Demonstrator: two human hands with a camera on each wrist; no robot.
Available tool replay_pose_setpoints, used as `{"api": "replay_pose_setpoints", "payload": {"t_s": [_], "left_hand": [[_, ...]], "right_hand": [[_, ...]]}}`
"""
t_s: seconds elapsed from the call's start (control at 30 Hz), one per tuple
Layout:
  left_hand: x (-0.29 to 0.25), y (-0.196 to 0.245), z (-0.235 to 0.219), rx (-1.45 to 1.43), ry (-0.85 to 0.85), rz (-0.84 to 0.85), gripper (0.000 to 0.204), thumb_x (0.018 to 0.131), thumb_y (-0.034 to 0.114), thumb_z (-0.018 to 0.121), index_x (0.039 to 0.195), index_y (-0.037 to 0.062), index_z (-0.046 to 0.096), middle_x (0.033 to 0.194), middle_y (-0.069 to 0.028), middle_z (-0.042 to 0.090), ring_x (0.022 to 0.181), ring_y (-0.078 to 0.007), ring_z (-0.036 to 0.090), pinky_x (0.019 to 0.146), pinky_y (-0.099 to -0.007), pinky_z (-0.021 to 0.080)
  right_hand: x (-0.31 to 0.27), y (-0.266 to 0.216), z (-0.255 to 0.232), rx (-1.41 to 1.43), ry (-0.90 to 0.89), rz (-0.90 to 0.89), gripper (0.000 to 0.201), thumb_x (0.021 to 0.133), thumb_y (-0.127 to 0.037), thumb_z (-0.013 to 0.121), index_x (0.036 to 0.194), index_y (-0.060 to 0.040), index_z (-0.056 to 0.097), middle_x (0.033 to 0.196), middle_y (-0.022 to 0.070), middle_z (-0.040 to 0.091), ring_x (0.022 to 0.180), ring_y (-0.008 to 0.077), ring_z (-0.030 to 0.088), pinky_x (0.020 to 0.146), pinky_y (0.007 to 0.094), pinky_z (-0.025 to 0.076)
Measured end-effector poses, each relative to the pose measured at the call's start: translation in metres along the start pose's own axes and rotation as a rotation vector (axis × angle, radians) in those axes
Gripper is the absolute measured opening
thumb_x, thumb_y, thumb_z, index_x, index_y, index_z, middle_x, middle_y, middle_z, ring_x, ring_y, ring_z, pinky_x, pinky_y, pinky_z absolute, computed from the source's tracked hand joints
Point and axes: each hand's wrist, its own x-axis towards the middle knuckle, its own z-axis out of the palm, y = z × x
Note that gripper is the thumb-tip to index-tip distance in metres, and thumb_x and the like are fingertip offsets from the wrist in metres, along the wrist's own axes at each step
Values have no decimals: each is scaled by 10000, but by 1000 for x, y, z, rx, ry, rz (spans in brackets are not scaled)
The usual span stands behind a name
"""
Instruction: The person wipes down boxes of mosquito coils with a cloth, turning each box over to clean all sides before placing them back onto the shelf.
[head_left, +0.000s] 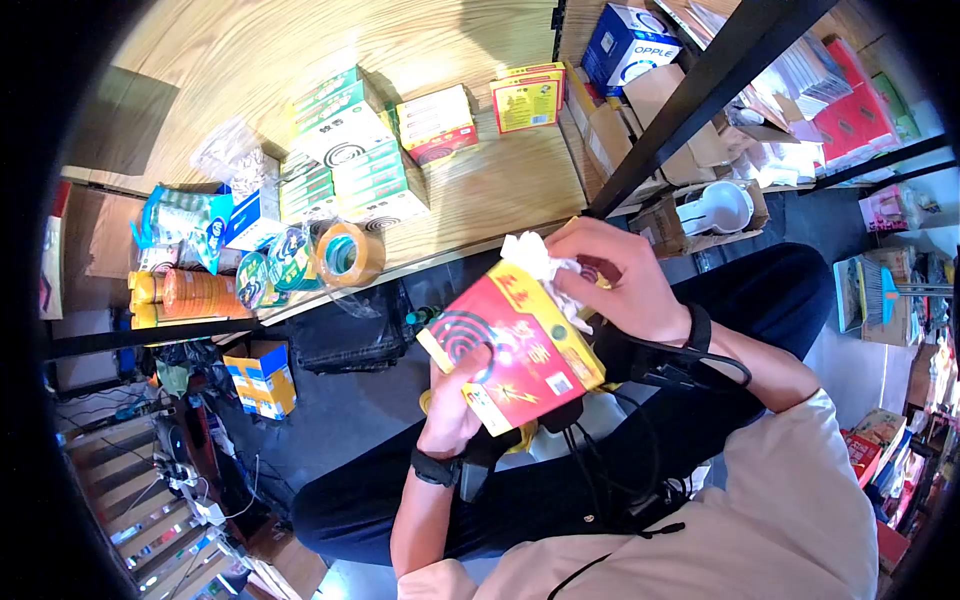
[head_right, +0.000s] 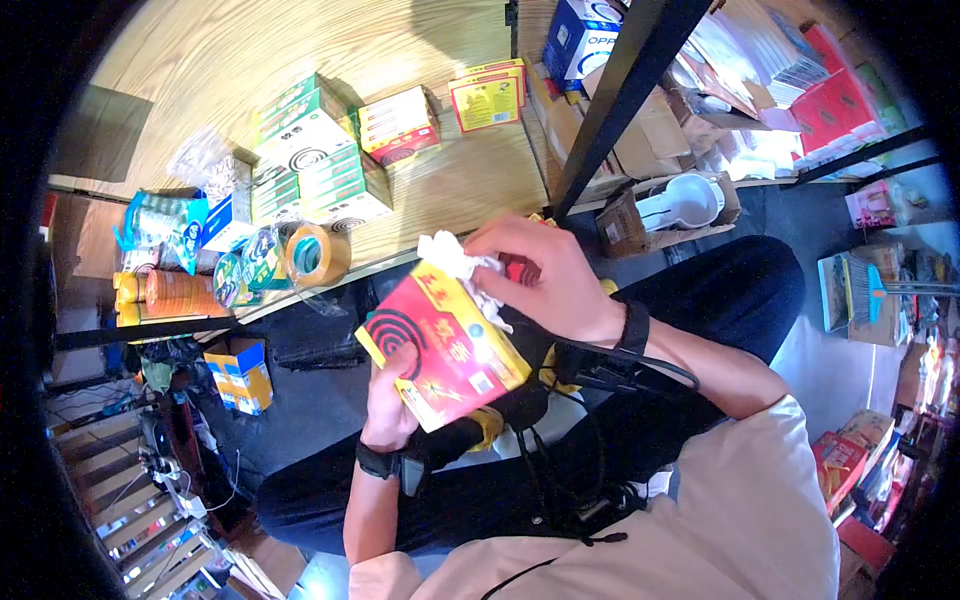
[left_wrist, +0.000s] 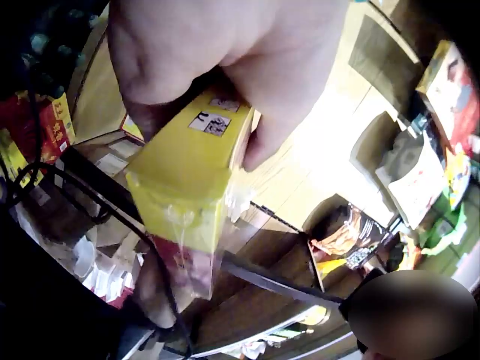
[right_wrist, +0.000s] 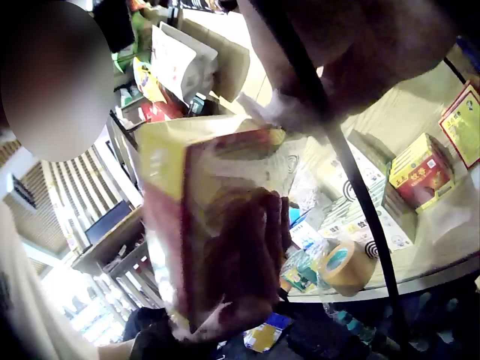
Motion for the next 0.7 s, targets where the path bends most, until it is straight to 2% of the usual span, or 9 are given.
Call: {"api": "replay_pose_setpoints", "payload": {"t_s": [0.03, 0.1, 0.2, 0.27, 0.37, 0.5, 0.6, 0.63, 0.7], "left_hand": [[1, 3, 4, -43, 27, 11, 509, 951, 125, 676, 1402, 29, 462, 1306, -123, 615, 1168, -248, 655, 1012, -417, 546], [5, 16, -1, -275, 97, -107, 471, 1012, 272, 602, 1395, 31, 469, 1299, -161, 637, 1160, -295, 667, 990, -463, 561], [9, 22, -2, -274, 179, 89, 462, 1022, 316, 598, 1371, 32, 489, 1307, -157, 645, 1123, -278, 684, 974, -434, 567], [14, 18, -9, -356, 179, 140, 450, 1029, 333, 591, 1360, 41, 503, 1293, -138, 658, 1138, -256, 677, 989, -418, 558], [9, 10, 3, -376, 195, 134, 451, 1036, 340, 581, 1364, 41, 503, 1306, -135, 655, 1152, -251, 671, 1000, -410, 549], [3, 1, 19, -372, 171, 28, 486, 1050, 364, 551, 1405, 41, 477, 1374, -136, 615, 1224, -264, 631, 1057, -438, 510], [-2, 0, 25, -362, 151, 23, 506, 1054, 387, 540, 1419, 45, 466, 1392, -134, 602, 1238, -268, 620, 1069, -450, 498], [-2, 0, 25, -360, 147, 18, 514, 1054, 397, 537, 1421, 45, 463, 1392, -134, 600, 1235, -268, 622, 1064, -451, 501], [0, -1, 18, -420, 131, 21, 517, 1052, 409, 538, 1409, 40, 477, 1369, -138, 616, 1234, -270, 622, 1054, -453, 505]], "right_hand": [[1, 0, 0, -3, -45, -3, 206, 858, -7, 715, 1058, 15, 671, 998, 122, 692, 926, 237, 678, 814, 328, 518], [-5, 1, 5, 83, -126, -6, 198, 842, 7, 704, 1038, 13, 672, 1006, 120, 694, 939, 246, 679, 819, 332, 521], [-3, -8, 2, 40, -185, -61, 212, 829, 6, 711, 1037, 4, 672, 1017, 119, 695, 949, 257, 684, 826, 338, 529], [-2, -16, 2, -78, -59, -129, 212, 822, 1, 721, 1030, -13, 677, 1028, 118, 691, 953, 266, 687, 821, 342, 536], [-5, -11, 10, -157, 79, -119, 222, 815, 3, 729, 1030, -29, 683, 1048, 119, 683, 955, 274, 689, 822, 341, 543], [-11, -6, 25, -230, 117, -252, 218, 818, -19, 759, 1026, -49, 698, 1070, 86, 650, 954, 248, 678, 787, 331, 554], [-14, -9, 25, -257, 119, -169, 225, 837, -15, 744, 1054, -58, 699, 1064, 84, 646, 944, 244, 663, 788, 335, 551], [-18, -6, 29, -256, 111, -173, 225, 837, -15, 744, 1054, -58, 699, 1064, 84, 646, 944, 244, 663, 788, 335, 551], [-32, 2, 41, -236, -85, -327, 256, 853, -17, 739, 1101, -66, 698, 1036, 87, 641, 900, 245, 651, 789, 341, 546]]}}
